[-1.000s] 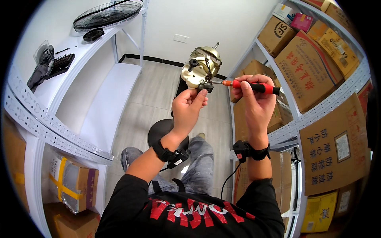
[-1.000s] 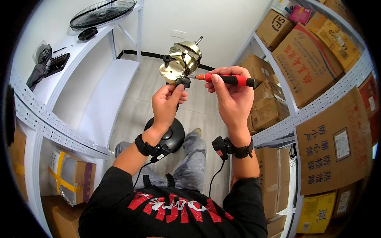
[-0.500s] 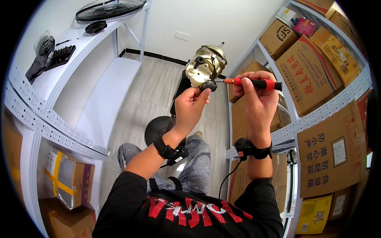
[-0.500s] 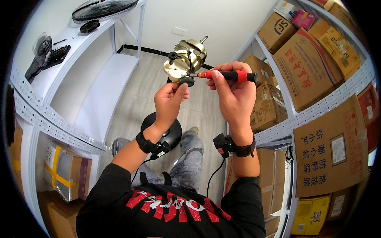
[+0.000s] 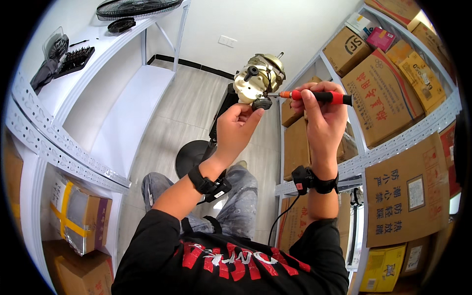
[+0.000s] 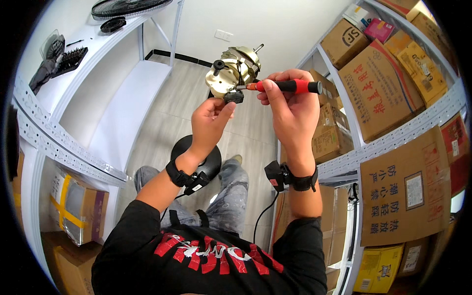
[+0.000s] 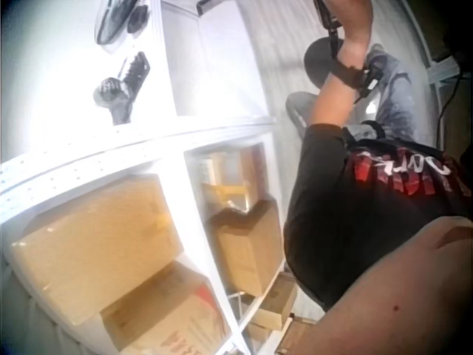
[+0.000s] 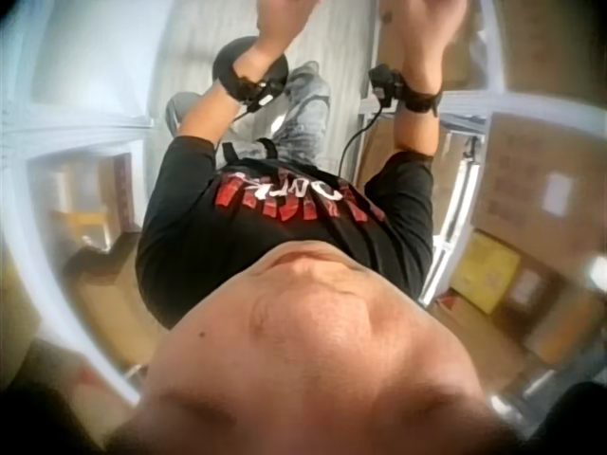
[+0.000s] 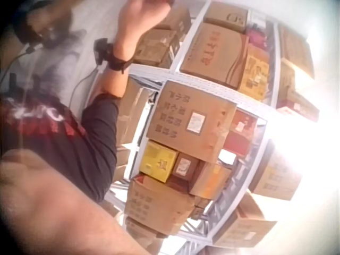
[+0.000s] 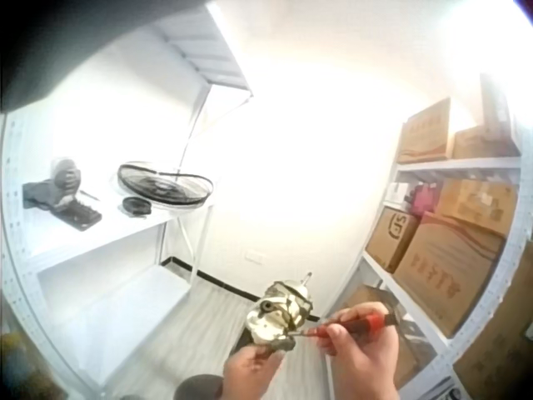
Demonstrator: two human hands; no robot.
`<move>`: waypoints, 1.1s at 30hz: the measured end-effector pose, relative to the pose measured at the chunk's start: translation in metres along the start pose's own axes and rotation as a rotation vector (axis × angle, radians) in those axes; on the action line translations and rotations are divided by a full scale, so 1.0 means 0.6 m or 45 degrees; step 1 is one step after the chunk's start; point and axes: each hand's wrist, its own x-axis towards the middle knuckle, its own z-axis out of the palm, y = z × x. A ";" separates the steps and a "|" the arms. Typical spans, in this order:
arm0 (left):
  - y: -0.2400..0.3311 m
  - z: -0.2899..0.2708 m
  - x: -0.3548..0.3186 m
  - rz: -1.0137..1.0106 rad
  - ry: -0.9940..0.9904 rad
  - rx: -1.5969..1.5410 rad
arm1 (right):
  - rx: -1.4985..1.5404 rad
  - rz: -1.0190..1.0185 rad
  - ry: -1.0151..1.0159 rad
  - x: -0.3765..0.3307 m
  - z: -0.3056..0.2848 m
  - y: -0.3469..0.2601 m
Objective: The person uses a screwdriver to tighten screws on a motor housing, then attaches a black cylindrical casing to the motor. The person rotates the motor to align and secure the casing.
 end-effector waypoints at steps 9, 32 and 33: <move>0.013 -0.053 0.033 0.569 0.165 0.817 | -0.016 -0.034 -0.011 0.003 -0.003 0.004; 0.014 -0.006 0.060 0.504 -0.007 0.578 | -0.249 -0.023 -0.160 0.053 0.036 -0.020; 0.014 -0.011 0.060 0.539 -0.034 0.570 | -0.232 -0.020 -0.152 0.055 0.035 -0.020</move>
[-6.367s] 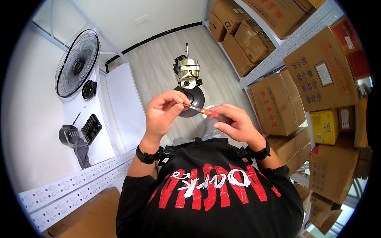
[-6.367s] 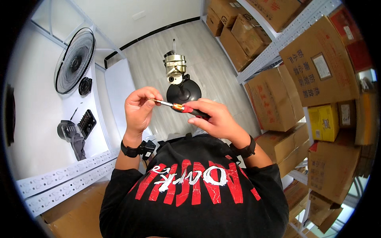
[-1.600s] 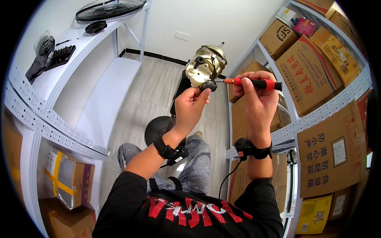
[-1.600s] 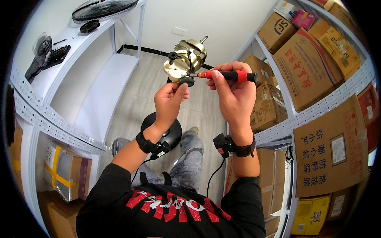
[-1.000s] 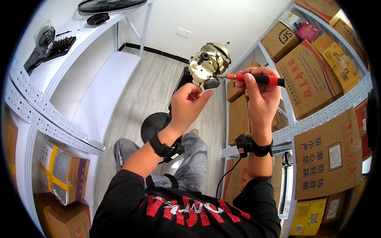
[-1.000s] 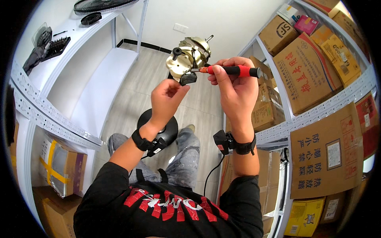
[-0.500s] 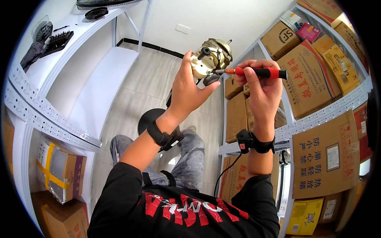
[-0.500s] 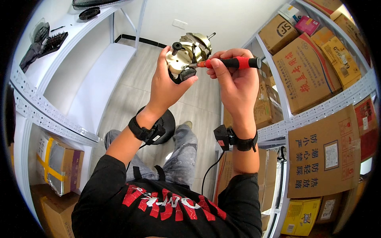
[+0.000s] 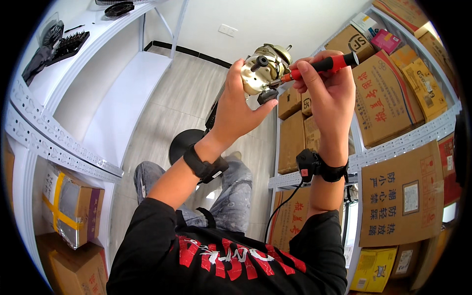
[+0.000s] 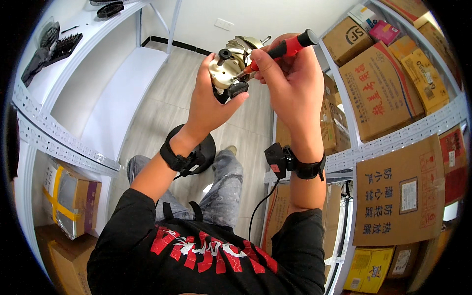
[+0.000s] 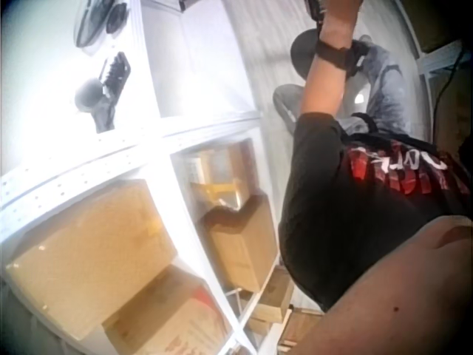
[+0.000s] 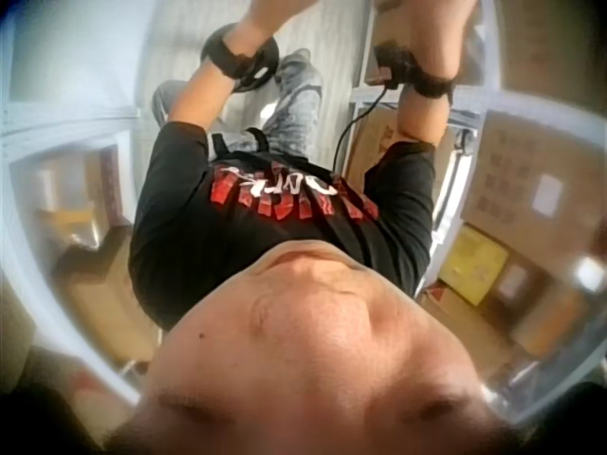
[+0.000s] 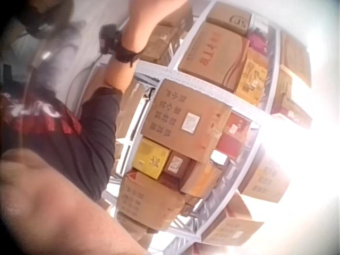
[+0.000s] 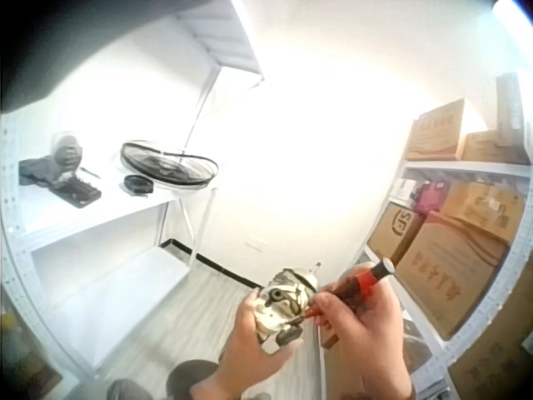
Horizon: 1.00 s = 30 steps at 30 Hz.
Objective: The person uses a screwdriver to tighten screws on a motor housing, then attaches a black cylindrical casing to the motor. The person rotates the motor to align and secure the casing.
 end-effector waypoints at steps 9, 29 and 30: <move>-0.011 -0.006 0.002 0.116 0.039 0.170 | 0.131 0.042 0.063 -0.007 -0.013 0.014; -0.014 -0.007 0.001 0.115 0.141 0.080 | 0.398 0.124 0.287 -0.070 -0.043 0.085; -0.013 -0.006 0.001 0.104 0.139 0.068 | 0.425 0.143 0.288 -0.066 -0.046 0.090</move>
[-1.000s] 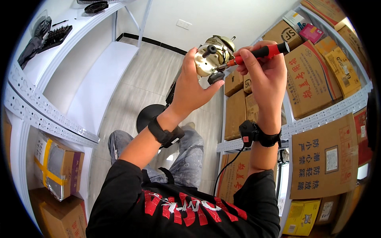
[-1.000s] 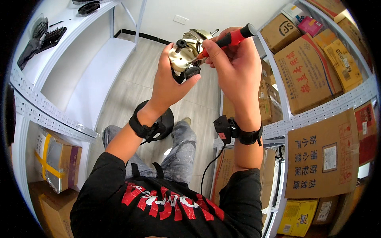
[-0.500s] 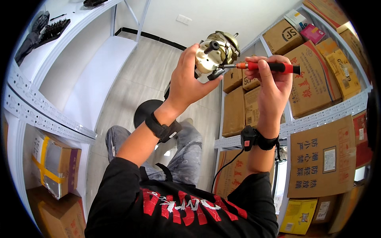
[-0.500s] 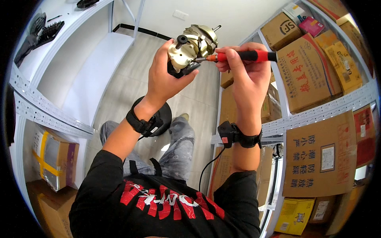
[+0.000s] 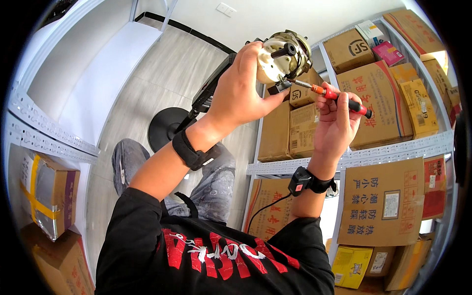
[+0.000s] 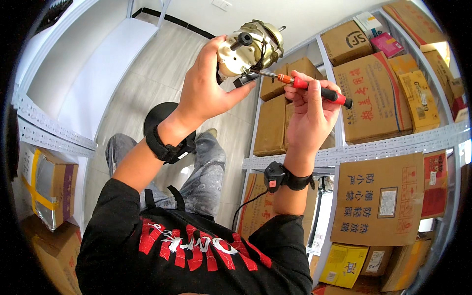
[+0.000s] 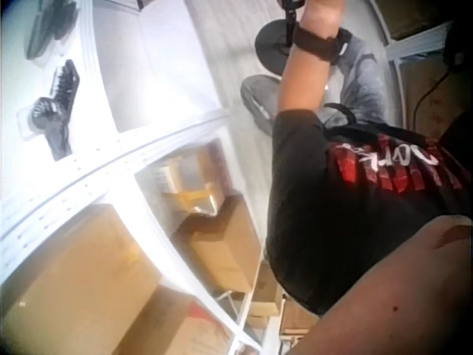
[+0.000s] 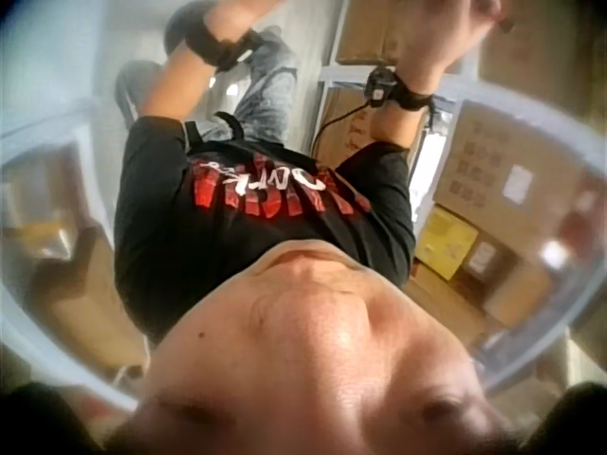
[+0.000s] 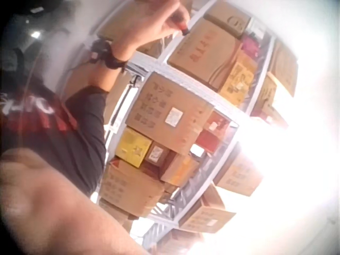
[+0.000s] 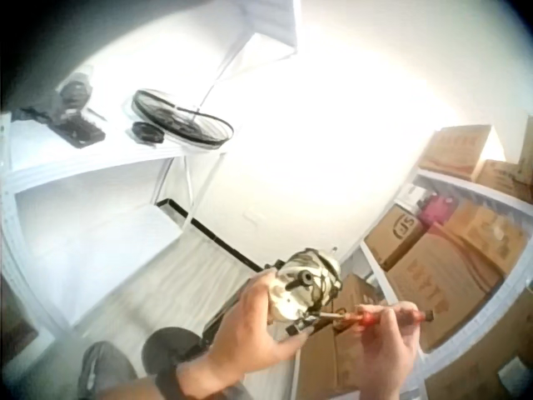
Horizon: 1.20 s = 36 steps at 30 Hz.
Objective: The person uses a screwdriver to tighten screws on a motor housing, then attaches a black cylindrical casing to the motor. The person rotates the motor to align and secure the casing.
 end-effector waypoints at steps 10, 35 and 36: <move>0.008 0.003 -0.004 0.002 0.006 0.101 | -0.313 -0.220 -0.119 -0.005 0.055 -0.041; 0.011 0.008 -0.015 -0.004 -0.013 -0.080 | -0.569 -0.166 -0.213 0.043 0.115 -0.079; 0.009 0.008 -0.011 0.032 0.022 -0.085 | -0.532 -0.173 -0.191 0.048 0.121 -0.077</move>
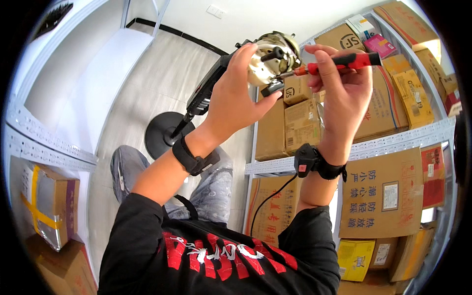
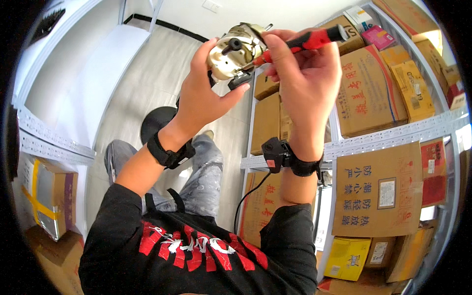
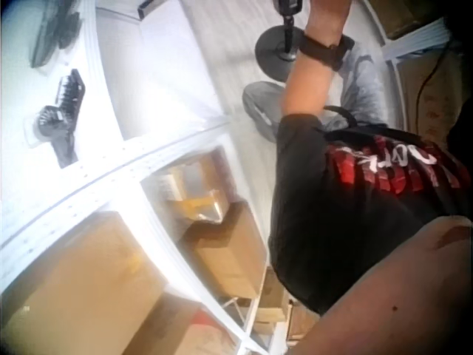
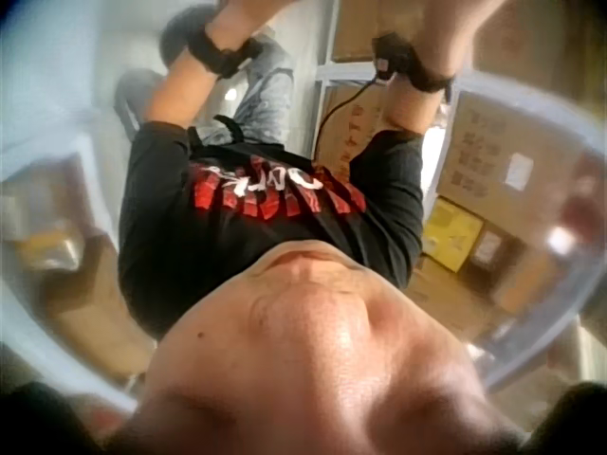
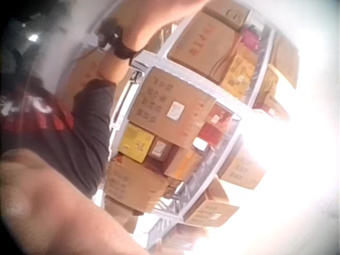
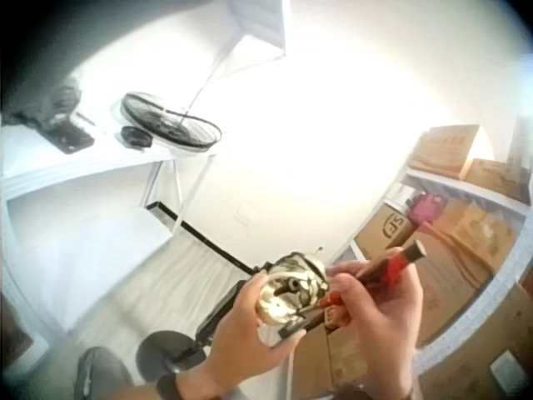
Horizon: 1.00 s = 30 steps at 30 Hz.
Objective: The person uses a screwdriver to tighten screws on a motor housing, then attaches a black cylindrical casing to the motor. The person rotates the motor to align and secure the casing.
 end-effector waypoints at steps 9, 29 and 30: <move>-0.001 -0.011 0.006 0.199 -0.140 0.263 | 0.248 0.042 -0.029 -0.010 -0.004 0.015; 0.013 -0.001 0.009 0.221 -0.171 0.257 | 0.229 0.077 -0.080 0.012 -0.020 0.007; 0.013 0.000 0.011 0.218 -0.179 0.271 | 0.238 0.080 -0.086 0.015 -0.020 0.012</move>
